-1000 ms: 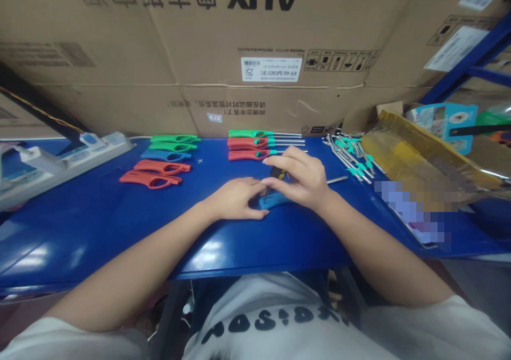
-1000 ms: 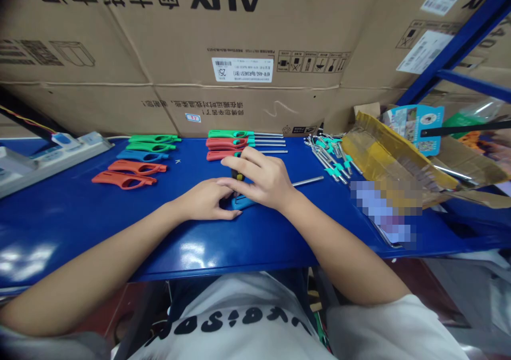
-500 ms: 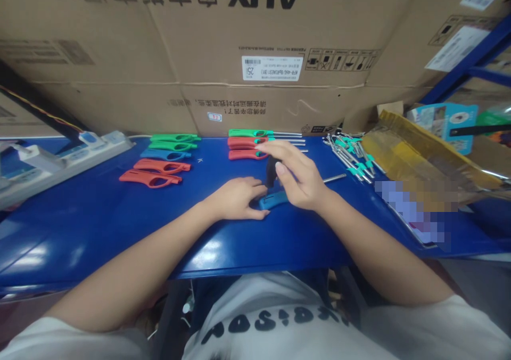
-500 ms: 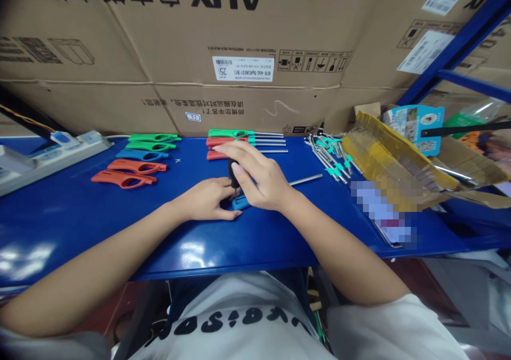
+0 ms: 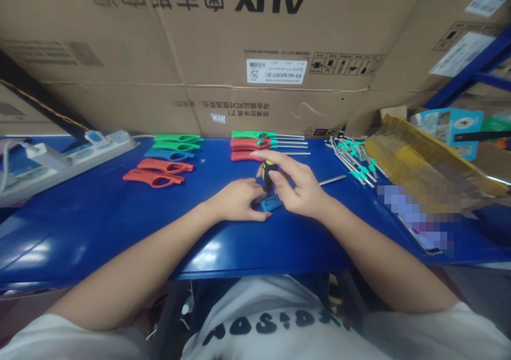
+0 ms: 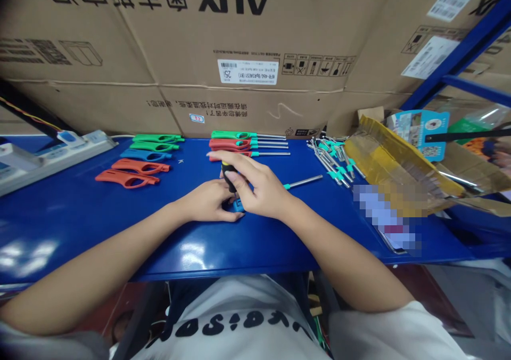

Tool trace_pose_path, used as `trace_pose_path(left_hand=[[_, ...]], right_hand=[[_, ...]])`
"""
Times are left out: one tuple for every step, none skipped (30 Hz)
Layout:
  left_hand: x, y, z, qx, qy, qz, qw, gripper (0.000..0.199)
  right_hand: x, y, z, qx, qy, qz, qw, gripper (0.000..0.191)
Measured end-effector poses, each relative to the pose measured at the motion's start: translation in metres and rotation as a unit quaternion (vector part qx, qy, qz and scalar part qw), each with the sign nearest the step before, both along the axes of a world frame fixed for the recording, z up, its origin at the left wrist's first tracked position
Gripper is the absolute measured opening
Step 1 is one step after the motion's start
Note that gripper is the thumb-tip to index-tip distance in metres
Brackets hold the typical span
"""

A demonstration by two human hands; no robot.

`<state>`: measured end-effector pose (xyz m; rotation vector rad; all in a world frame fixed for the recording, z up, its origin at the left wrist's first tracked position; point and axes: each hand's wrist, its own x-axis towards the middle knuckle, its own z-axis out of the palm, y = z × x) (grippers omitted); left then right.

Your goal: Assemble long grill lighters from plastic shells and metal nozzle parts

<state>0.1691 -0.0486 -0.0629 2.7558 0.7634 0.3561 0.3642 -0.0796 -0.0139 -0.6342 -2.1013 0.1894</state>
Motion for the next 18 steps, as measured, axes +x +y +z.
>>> trace_pose_path(left_hand=[[0.0001,-0.0001,0.0,-0.004,0.002,0.003,1.0,0.033],[0.0001,-0.0003,0.0,-0.008,0.004,0.005,1.0,0.033],[0.0002,-0.0004,0.0002,-0.01,0.005,0.007,1.0,0.033],[0.0002,-0.0006,0.0003,-0.011,0.006,0.009,1.0,0.034],[0.0001,-0.0006,0.0005,-0.009,0.007,0.008,1.0,0.034],[0.0001,-0.0006,0.0006,-0.005,0.006,0.007,1.0,0.035],[0.0,-0.0006,0.0006,-0.002,0.005,0.005,1.0,0.035],[0.0,-0.0005,0.0006,0.001,0.002,0.004,1.0,0.036],[-0.0001,-0.0003,0.0005,0.004,0.001,0.003,1.0,0.036],[-0.0002,-0.0003,0.0004,0.005,-0.001,0.002,1.0,0.037],[-0.0003,-0.0003,0.0004,0.006,-0.002,0.0,1.0,0.036],[-0.0003,-0.0005,0.0003,0.004,-0.003,-0.001,1.0,0.035],[-0.0004,-0.0008,0.0003,0.002,-0.005,0.0,1.0,0.034],[-0.0005,-0.0012,0.0003,0.001,-0.007,0.002,1.0,0.033],[-0.0006,-0.0016,0.0003,0.001,-0.011,0.004,1.0,0.032],[-0.0008,-0.002,0.0002,0.002,-0.015,0.007,1.0,0.031],[-0.0009,-0.0023,0.0002,0.004,-0.017,0.009,1.0,0.03],[-0.001,-0.0025,0.0002,0.006,-0.017,0.009,1.0,0.029]], right_hand=[[0.0004,0.0008,-0.0015,0.024,0.002,-0.01,1.0,0.033],[0.0013,0.0019,-0.0035,0.062,0.004,-0.031,0.998,0.028],[0.0024,0.0031,-0.0056,0.101,0.008,-0.057,0.993,0.025],[0.0033,0.0042,-0.0075,0.132,0.012,-0.079,0.988,0.025],[0.0038,0.0048,-0.0088,0.144,0.016,-0.09,0.985,0.024],[0.0036,0.005,-0.0092,0.132,0.02,-0.088,0.987,0.024],[0.0028,0.0048,-0.0088,0.101,0.025,-0.075,0.992,0.026],[0.0015,0.0042,-0.0078,0.057,0.032,-0.054,0.996,0.03],[0.0,0.0034,-0.0064,0.009,0.04,-0.029,0.999,0.034],[-0.0015,0.0027,-0.0051,-0.032,0.047,-0.003,0.998,0.037],[-0.0027,0.0021,-0.0041,-0.056,0.052,0.017,0.997,0.037],[-0.0033,0.0017,-0.0037,-0.056,0.056,0.023,0.997,0.034],[-0.0033,0.0016,-0.004,-0.034,0.056,0.014,0.998,0.029],[-0.0027,0.0017,-0.0049,0.008,0.053,-0.007,0.999,0.025],[-0.0017,0.0019,-0.006,0.06,0.046,-0.031,0.997,0.024],[-0.0006,0.002,-0.0071,0.109,0.036,-0.052,0.992,0.026],[0.0004,0.0019,-0.0078,0.142,0.021,-0.063,0.988,0.029],[0.0009,0.0015,-0.0081,0.151,0.006,-0.058,0.987,0.031]])
